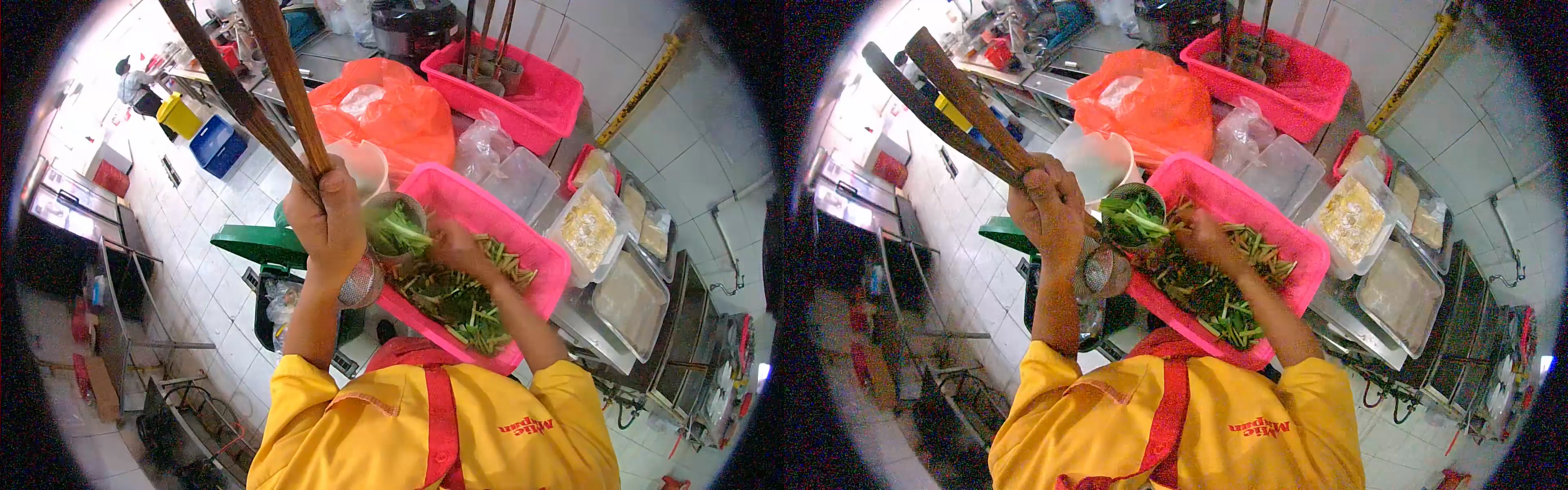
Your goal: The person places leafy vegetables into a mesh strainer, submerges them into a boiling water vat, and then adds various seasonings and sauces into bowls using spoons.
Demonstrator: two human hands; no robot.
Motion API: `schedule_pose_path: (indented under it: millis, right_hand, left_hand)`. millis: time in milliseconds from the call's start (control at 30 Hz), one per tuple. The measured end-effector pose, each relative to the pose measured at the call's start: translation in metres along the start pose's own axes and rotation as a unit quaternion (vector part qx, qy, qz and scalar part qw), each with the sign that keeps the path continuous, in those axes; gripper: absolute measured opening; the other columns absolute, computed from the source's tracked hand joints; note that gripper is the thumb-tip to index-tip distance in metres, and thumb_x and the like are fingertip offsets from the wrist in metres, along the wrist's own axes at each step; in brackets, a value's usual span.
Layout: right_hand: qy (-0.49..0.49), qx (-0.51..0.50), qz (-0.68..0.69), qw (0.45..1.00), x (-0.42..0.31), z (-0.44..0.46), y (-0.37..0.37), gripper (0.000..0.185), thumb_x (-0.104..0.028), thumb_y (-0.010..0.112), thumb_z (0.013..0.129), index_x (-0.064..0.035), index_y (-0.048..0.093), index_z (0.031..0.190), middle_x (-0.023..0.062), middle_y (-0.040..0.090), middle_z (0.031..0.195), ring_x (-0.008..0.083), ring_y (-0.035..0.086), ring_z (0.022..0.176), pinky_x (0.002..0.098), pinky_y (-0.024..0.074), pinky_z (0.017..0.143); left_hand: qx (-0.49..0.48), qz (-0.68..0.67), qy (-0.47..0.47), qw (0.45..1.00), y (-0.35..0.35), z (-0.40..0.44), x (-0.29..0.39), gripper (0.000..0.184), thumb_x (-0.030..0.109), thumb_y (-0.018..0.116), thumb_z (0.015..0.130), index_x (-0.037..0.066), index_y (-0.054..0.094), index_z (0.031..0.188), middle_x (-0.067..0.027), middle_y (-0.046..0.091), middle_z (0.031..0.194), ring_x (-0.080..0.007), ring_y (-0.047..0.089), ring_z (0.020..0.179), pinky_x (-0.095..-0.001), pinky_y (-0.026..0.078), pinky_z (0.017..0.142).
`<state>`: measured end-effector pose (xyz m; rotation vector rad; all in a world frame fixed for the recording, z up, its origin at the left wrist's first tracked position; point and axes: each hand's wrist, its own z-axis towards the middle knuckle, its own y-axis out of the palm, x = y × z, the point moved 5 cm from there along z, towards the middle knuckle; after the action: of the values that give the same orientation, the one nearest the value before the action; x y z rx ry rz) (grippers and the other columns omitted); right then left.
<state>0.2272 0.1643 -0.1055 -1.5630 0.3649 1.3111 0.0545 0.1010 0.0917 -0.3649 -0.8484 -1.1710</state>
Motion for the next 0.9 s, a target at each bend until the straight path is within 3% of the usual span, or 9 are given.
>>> schedule_pose_path:
  millis: [100,200,300,400,500,567,700,833,900]
  right_hand:
    - [-0.081,-0.007,-0.143,0.986,0.001,-0.009,0.053,0.029,-0.018,0.058,0.074,-0.0049,0.06,0.1,0.0142,0.064,0.083,0.0292,0.061,0.076,0.0372,0.0481,0.068]
    - [-0.154,0.072,-0.057,0.984,-0.009,-0.007,0.082,0.041,-0.02,0.06,0.071,-0.0074,0.057,0.11,0.0149,0.062,0.1,0.0303,0.059,0.09,0.038,0.0466,0.079]
    - [-0.079,0.021,0.35,0.933,0.047,0.006,0.109,0.045,-0.031,0.06,0.08,-0.0162,0.052,0.122,0.0193,0.053,0.117,0.0253,0.056,0.097,0.0336,0.042,0.088]
    - [-0.123,-0.142,-0.009,0.982,0.026,-0.009,0.066,0.047,-0.032,0.063,0.078,-0.0128,0.054,0.119,0.0173,0.056,0.114,0.0233,0.061,0.083,0.0335,0.0468,0.079]
    - [0.126,-0.166,-0.05,0.977,0.034,-0.001,0.02,0.036,-0.028,0.068,0.073,-0.0056,0.064,0.101,0.0136,0.064,0.098,0.0182,0.062,0.072,0.0315,0.0481,0.068]
    - [0.082,-0.106,-0.009,0.991,0.064,0.001,-0.007,0.018,-0.015,0.069,0.069,-0.0048,0.07,0.084,0.0096,0.067,0.077,0.0172,0.062,0.069,0.0307,0.0482,0.067]
    - [0.107,-0.037,-0.043,0.993,0.056,-0.007,-0.051,0.021,-0.014,0.07,0.069,-0.0037,0.069,0.087,0.0087,0.067,0.077,0.0147,0.061,0.067,0.0296,0.0477,0.065]
    - [0.204,0.076,0.12,0.969,-0.026,-0.01,-0.091,0.022,-0.014,0.069,0.07,-0.0021,0.068,0.089,0.004,0.067,0.075,0.0098,0.06,0.067,0.0265,0.0475,0.064]
    - [0.061,0.136,0.209,0.967,-0.071,0.0,-0.096,0.02,-0.015,0.067,0.073,-0.002,0.068,0.089,0.004,0.067,0.076,0.0102,0.06,0.067,0.0265,0.0473,0.064]
  left_hand:
    - [-0.011,-0.014,-0.015,1.0,0.003,0.0,-0.001,0.037,0.038,0.047,0.091,0.003,0.046,0.078,0.004,0.04,0.057,-0.0031,0.036,0.05,-0.0194,0.027,0.044]
    - [-0.016,-0.022,-0.027,0.999,0.005,-0.002,-0.001,0.036,0.037,0.048,0.091,0.003,0.046,0.078,0.004,0.039,0.057,-0.0031,0.036,0.05,-0.0192,0.027,0.043]
    - [-0.007,-0.016,-0.019,1.0,0.005,0.001,-0.002,0.039,0.041,0.05,0.088,0.004,0.044,0.081,0.0031,0.039,0.059,-0.0034,0.034,0.045,-0.0182,0.026,0.039]
    - [-0.005,-0.014,-0.015,1.0,0.002,0.0,-0.003,0.042,0.046,0.051,0.087,0.005,0.041,0.083,0.0022,0.037,0.061,-0.0034,0.032,0.041,-0.0176,0.025,0.034]
    - [-0.009,-0.002,-0.007,1.0,-0.001,0.001,-0.006,0.041,0.046,0.05,0.087,0.006,0.04,0.08,0.0025,0.037,0.059,-0.0031,0.031,0.04,-0.0177,0.024,0.033]
    - [-0.013,0.015,0.001,1.0,-0.001,0.001,-0.008,0.041,0.045,0.05,0.087,0.006,0.04,0.079,0.0027,0.036,0.058,-0.003,0.031,0.039,-0.0178,0.024,0.033]
    - [-0.009,0.02,0.016,1.0,0.002,0.0,-0.008,0.04,0.044,0.05,0.087,0.006,0.04,0.079,0.0029,0.035,0.056,-0.0032,0.03,0.039,-0.0179,0.023,0.033]
    - [0.01,0.022,0.01,1.0,0.004,-0.001,-0.004,0.04,0.044,0.051,0.087,0.006,0.041,0.081,0.0027,0.037,0.059,-0.0032,0.031,0.039,-0.0176,0.024,0.033]
    - [0.001,0.018,0.007,1.0,0.002,-0.001,-0.006,0.04,0.044,0.051,0.087,0.005,0.042,0.083,0.0026,0.037,0.06,-0.0031,0.032,0.04,-0.0174,0.024,0.034]
